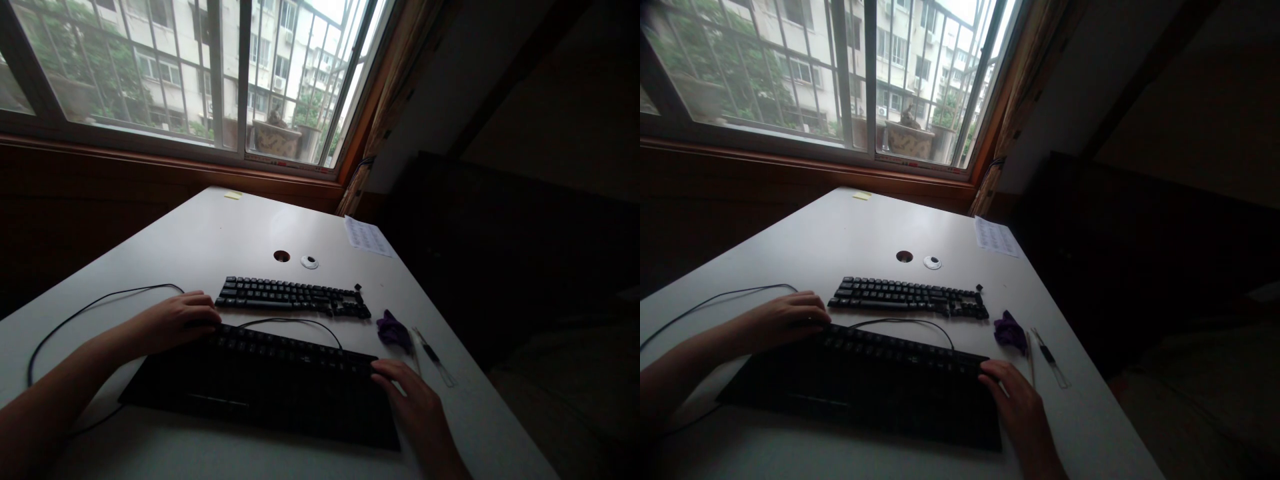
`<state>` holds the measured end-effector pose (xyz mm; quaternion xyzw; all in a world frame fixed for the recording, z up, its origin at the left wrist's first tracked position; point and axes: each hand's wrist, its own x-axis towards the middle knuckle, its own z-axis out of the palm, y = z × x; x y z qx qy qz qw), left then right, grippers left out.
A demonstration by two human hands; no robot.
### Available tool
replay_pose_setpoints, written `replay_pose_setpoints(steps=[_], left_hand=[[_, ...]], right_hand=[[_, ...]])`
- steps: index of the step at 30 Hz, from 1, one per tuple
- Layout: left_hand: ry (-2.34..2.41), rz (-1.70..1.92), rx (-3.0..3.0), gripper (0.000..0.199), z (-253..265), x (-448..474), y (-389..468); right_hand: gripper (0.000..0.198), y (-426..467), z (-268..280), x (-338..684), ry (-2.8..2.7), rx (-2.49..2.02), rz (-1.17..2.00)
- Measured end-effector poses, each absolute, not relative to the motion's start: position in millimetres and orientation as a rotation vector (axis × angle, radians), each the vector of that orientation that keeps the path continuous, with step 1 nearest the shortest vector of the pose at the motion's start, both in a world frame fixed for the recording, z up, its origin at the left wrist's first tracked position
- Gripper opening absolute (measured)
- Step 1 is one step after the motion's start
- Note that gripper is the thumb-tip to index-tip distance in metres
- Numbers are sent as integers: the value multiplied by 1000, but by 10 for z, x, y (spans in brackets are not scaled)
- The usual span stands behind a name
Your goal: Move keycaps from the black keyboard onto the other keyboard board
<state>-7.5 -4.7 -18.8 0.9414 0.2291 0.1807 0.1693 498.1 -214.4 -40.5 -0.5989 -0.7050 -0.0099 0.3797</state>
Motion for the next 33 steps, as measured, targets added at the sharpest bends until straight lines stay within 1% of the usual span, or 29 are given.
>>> replay_pose_setpoints(steps=[4, 7, 15, 23, 29, 33], left_hand=[[646, 528, 2676, 19, -178, -65, -55], [648, 508, 2672, 19, -167, -67, -63], [652, 513, 2664, 19, -164, -69, -67], [627, 580, 2665, 18, -106, -43, -87], [642, 528, 2671, 19, -158, -69, -65], [637, 516, 2708, 19, -184, -78, -50]], right_hand=[[16, -2135, -382, 4931, -1891, -1455, -71], [14, -2142, -392, 4944, -1904, -1450, -85], [18, -2179, -473, 5011, -1909, -1474, -30], [25, -2207, -497, 4999, -1761, -1658, 44], [12, -2183, -473, 4975, -1794, -1507, 56], [10, -2189, -471, 4988, -1829, -1492, 48]])
